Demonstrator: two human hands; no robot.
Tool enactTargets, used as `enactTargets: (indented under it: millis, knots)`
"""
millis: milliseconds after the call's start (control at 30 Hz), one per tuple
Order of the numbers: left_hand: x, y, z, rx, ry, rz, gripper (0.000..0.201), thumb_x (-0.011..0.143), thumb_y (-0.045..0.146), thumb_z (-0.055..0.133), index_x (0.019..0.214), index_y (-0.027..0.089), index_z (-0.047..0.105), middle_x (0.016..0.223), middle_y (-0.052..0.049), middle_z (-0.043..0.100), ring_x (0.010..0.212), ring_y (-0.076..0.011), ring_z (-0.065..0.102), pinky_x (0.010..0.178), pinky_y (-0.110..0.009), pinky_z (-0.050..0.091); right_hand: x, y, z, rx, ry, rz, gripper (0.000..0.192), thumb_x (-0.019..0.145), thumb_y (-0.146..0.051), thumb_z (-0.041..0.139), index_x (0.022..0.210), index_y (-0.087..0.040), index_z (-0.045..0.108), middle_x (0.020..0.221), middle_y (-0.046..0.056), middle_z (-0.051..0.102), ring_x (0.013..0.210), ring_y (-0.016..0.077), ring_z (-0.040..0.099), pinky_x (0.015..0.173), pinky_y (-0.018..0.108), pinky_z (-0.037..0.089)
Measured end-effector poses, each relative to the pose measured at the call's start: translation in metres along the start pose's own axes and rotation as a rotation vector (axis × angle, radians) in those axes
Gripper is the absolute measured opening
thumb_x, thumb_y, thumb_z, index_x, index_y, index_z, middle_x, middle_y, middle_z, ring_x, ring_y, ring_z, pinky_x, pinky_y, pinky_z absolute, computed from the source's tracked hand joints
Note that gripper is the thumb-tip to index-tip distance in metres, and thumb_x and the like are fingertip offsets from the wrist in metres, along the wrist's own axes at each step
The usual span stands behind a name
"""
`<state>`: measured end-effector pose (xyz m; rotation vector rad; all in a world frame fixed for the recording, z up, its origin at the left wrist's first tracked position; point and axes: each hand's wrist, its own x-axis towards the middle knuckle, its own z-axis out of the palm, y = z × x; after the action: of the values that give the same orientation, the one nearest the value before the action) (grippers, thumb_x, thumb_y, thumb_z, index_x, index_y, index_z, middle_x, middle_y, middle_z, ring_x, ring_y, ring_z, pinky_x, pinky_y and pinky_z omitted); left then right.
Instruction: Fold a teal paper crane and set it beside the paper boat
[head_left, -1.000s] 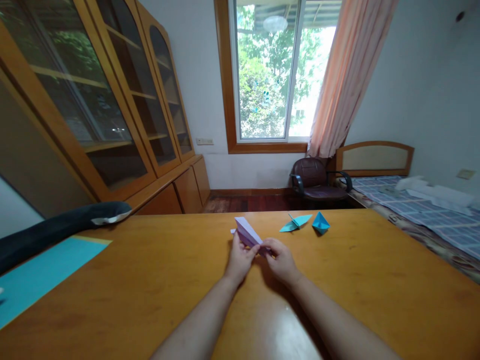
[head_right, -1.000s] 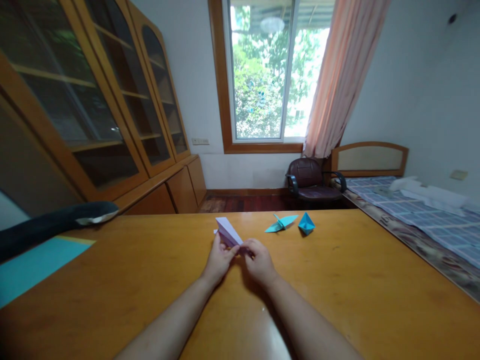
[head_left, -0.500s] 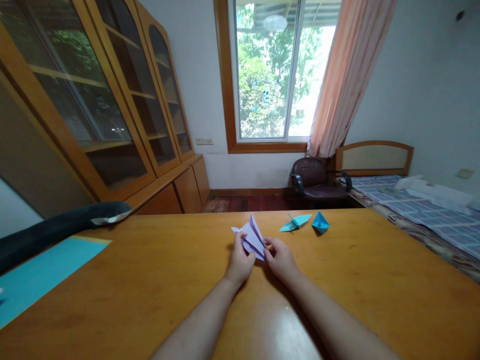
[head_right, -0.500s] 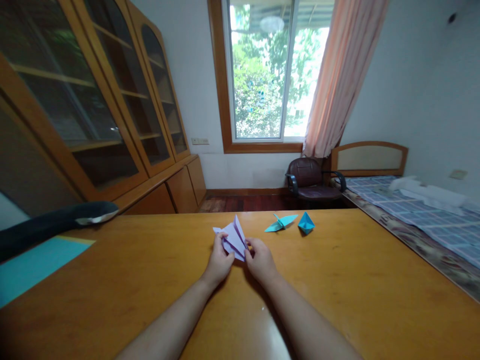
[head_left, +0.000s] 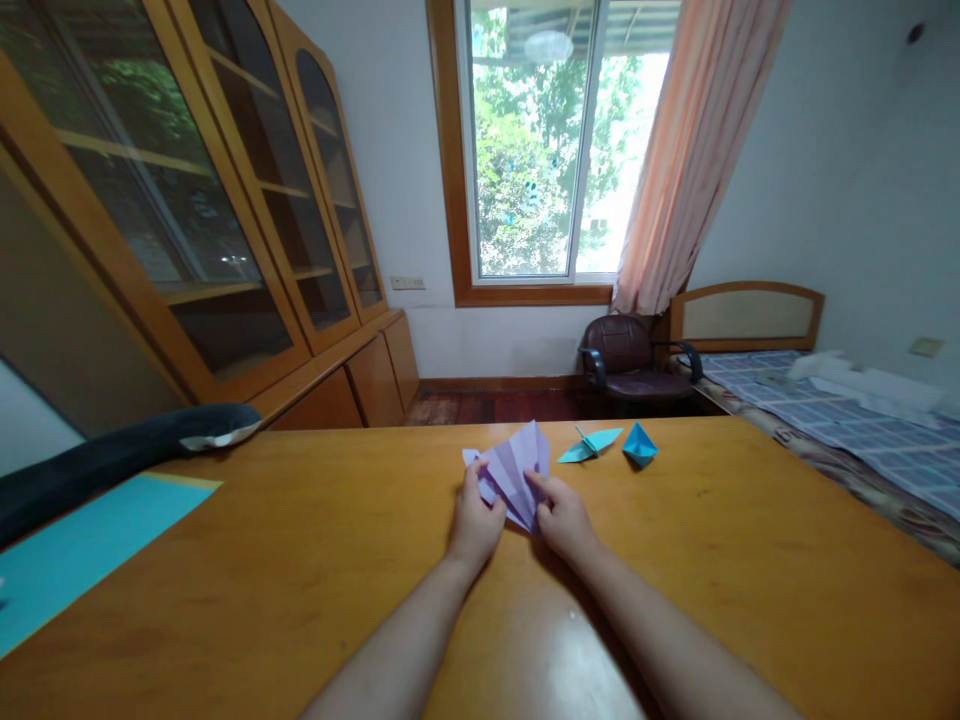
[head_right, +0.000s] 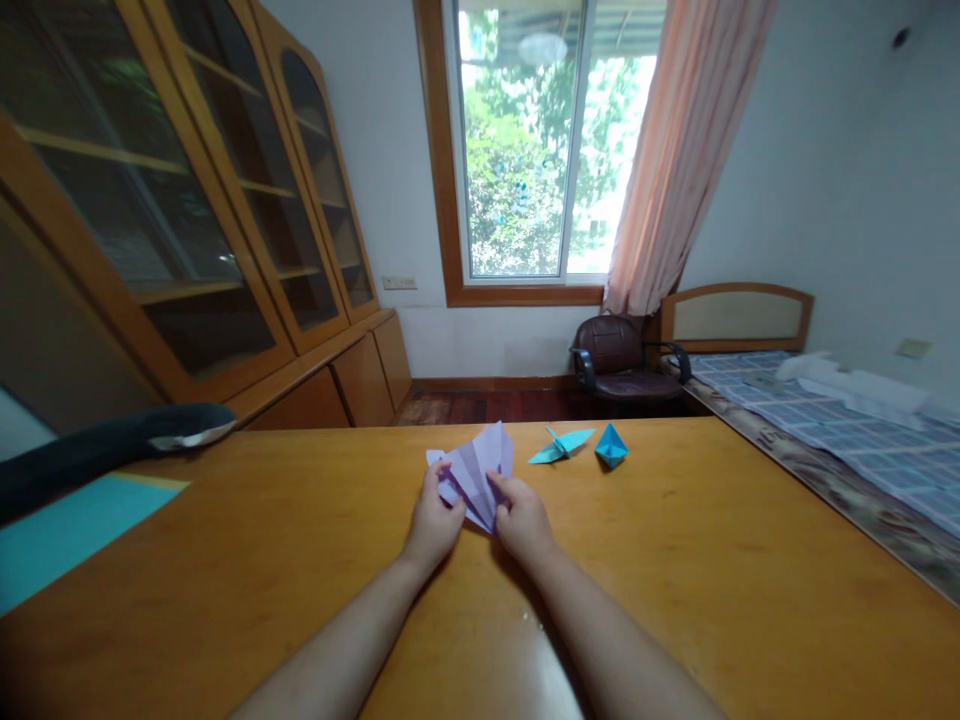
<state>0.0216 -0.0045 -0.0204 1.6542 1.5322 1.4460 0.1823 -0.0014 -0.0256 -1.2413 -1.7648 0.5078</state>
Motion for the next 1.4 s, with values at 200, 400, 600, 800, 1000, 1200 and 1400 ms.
enactTargets:
  millis: [200, 400, 600, 800, 1000, 1200, 1400]
  knots:
    - [0.005, 0.000, -0.007, 0.126, 0.015, -0.029, 0.041, 0.067, 0.007, 0.051, 0.106, 0.019, 0.052, 0.105, -0.006, 0.062, 0.100, -0.0194, 0.059, 0.092, -0.032, 0.046, 0.001, -0.001, -0.004, -0.050, 0.051, 0.123, 0.046, 0.069, -0.009, 0.043, 0.107, -0.015, 0.067, 0.101, 0.009, 0.072, 0.089, 0.0202, 0.066, 0.084, 0.030, 0.050]
    - [0.005, -0.002, -0.007, 0.100, -0.027, -0.063, 0.037, 0.064, 0.006, 0.049, 0.099, 0.017, 0.055, 0.095, -0.004, 0.062, 0.079, -0.0161, 0.060, 0.077, -0.028, 0.049, 0.004, -0.001, -0.007, -0.049, 0.067, 0.175, 0.026, 0.078, -0.031, 0.050, 0.094, -0.017, 0.065, 0.079, 0.005, 0.070, 0.066, 0.0187, 0.063, 0.064, 0.027, 0.048]
    - [0.000, 0.005, -0.005, 0.038, -0.044, -0.019, 0.041, 0.060, 0.004, 0.047, 0.097, 0.017, 0.056, 0.090, -0.002, 0.062, 0.080, -0.0163, 0.060, 0.076, -0.027, 0.050, 0.008, 0.009, -0.006, -0.058, 0.162, 0.211, 0.015, 0.071, -0.025, 0.050, 0.077, -0.019, 0.062, 0.059, -0.002, 0.059, 0.055, 0.0159, 0.055, 0.056, 0.025, 0.043]
    - [0.004, 0.002, -0.008, 0.005, -0.083, -0.029, 0.043, 0.061, -0.001, 0.044, 0.095, 0.016, 0.063, 0.096, -0.004, 0.068, 0.093, -0.0183, 0.063, 0.091, -0.031, 0.049, 0.010, 0.018, -0.006, 0.116, 0.191, 0.221, 0.045, 0.066, -0.018, 0.047, 0.107, -0.017, 0.064, 0.103, 0.009, 0.070, 0.091, 0.0215, 0.065, 0.083, 0.032, 0.050]
    - [0.015, -0.007, -0.015, 0.020, -0.185, -0.118, 0.046, 0.063, -0.001, 0.048, 0.102, 0.012, 0.069, 0.105, -0.008, 0.071, 0.101, -0.0199, 0.065, 0.097, -0.033, 0.047, 0.014, 0.024, -0.009, 0.303, 0.156, 0.337, 0.036, 0.057, -0.022, 0.044, 0.089, -0.018, 0.058, 0.064, -0.001, 0.061, 0.052, 0.0154, 0.056, 0.049, 0.025, 0.046]
    - [0.022, -0.022, -0.023, 0.060, -0.268, -0.102, 0.034, 0.066, 0.005, 0.056, 0.095, 0.014, 0.071, 0.098, -0.007, 0.073, 0.090, -0.0198, 0.068, 0.088, -0.033, 0.052, 0.015, 0.032, -0.012, 0.376, 0.052, 0.348, 0.015, 0.057, -0.026, 0.045, 0.071, -0.021, 0.047, 0.051, -0.007, 0.047, 0.043, 0.0117, 0.045, 0.042, 0.021, 0.036]
    - [0.026, -0.029, -0.027, 0.127, -0.273, -0.091, 0.021, 0.068, 0.010, 0.060, 0.083, 0.016, 0.074, 0.087, -0.005, 0.074, 0.085, -0.0198, 0.068, 0.086, -0.034, 0.053, 0.017, 0.034, -0.022, 0.154, 0.120, 0.144, 0.011, 0.065, -0.025, 0.048, 0.063, -0.019, 0.057, 0.074, 0.003, 0.061, 0.072, 0.0178, 0.058, 0.061, 0.026, 0.047]
